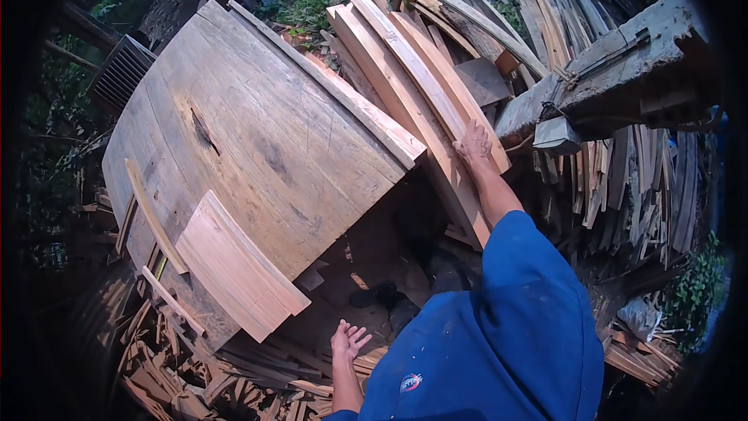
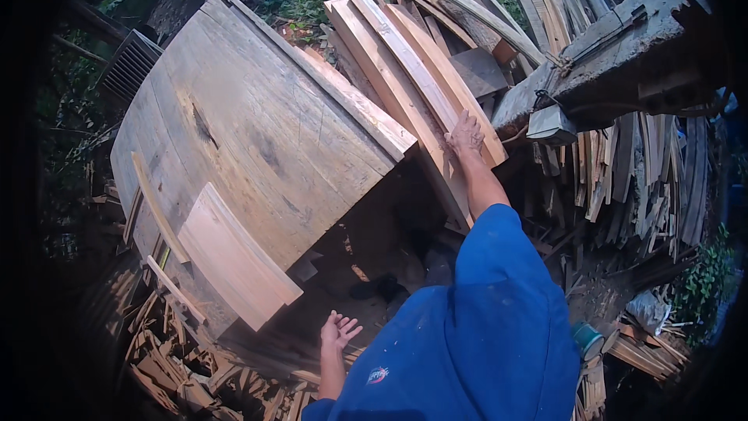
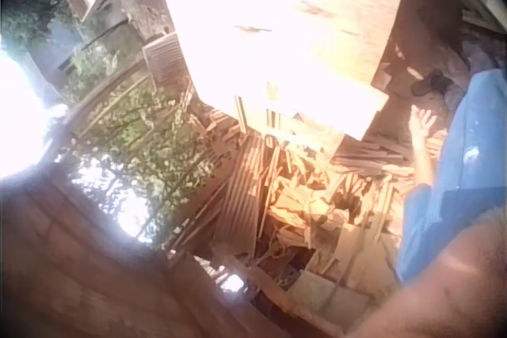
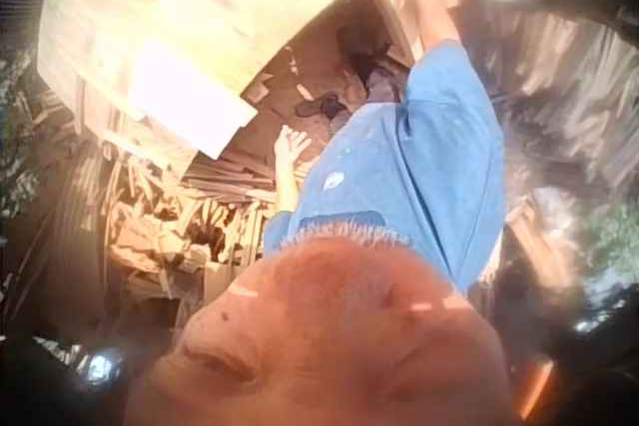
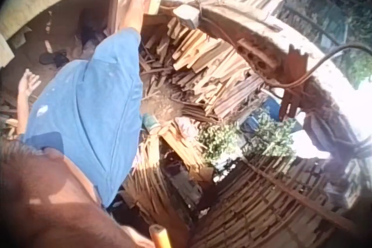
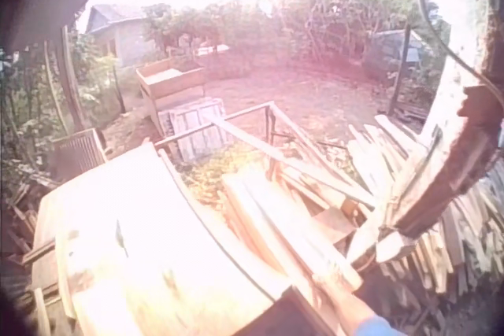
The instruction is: The person marks and organizes pieces of wood on a workbench in a workshop. They use a pencil to mark lines on the wood and sort several pieces by placing them on a pile.
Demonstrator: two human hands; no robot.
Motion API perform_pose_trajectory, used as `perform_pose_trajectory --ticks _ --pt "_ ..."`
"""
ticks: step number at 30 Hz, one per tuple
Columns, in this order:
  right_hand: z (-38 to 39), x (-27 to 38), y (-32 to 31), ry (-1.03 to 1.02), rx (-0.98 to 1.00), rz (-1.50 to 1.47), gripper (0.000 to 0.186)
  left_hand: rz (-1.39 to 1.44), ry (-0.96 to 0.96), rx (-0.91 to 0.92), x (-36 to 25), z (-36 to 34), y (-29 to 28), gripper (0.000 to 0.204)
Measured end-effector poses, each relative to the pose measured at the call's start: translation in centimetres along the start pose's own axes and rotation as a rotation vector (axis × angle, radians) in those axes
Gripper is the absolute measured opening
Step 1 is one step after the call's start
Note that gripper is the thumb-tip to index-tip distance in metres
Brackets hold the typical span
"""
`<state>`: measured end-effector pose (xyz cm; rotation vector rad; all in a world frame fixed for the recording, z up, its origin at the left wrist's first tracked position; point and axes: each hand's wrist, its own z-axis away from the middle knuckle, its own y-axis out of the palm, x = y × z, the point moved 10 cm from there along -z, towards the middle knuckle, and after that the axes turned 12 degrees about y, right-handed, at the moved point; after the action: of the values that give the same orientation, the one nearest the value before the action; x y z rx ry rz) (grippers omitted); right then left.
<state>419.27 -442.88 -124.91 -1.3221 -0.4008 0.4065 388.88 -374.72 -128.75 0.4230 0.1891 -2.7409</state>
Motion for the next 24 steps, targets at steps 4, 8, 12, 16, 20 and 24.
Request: perform_pose_trajectory --ticks 4,8,12,16,20,24 --pt "-3.5 -2.3 3.4 -0.082 0.169 0.031 0.067 -0.358 0.076 0.212 -2.5 3.1 12.6 0.044" --pt "-3.2 -2.6 1.6 -0.089 0.142 -0.039 0.053 -0.710 0.500 0.244 -9.6 3.0 17.3 0.037" --pt "-1.2 -3.3 -3.0 -0.233 -0.021 -0.198 0.052 -0.576 0.556 0.212 -13.9 4.6 18.6 0.038" --pt "5.4 4.1 -5.7 -0.382 0.034 -0.494 0.059 -0.460 0.509 0.157 -13.8 4.1 17.0 0.039" --pt "14.1 13.3 -5.4 -0.516 0.216 -0.803 0.073 -0.496 0.469 0.213 -12.7 5.1 19.5 0.046" --pt "22.5 19.8 -3.3 -0.348 0.765 -1.099 0.066 -0.468 0.526 0.429 -12.2 7.3 24.9 0.058"
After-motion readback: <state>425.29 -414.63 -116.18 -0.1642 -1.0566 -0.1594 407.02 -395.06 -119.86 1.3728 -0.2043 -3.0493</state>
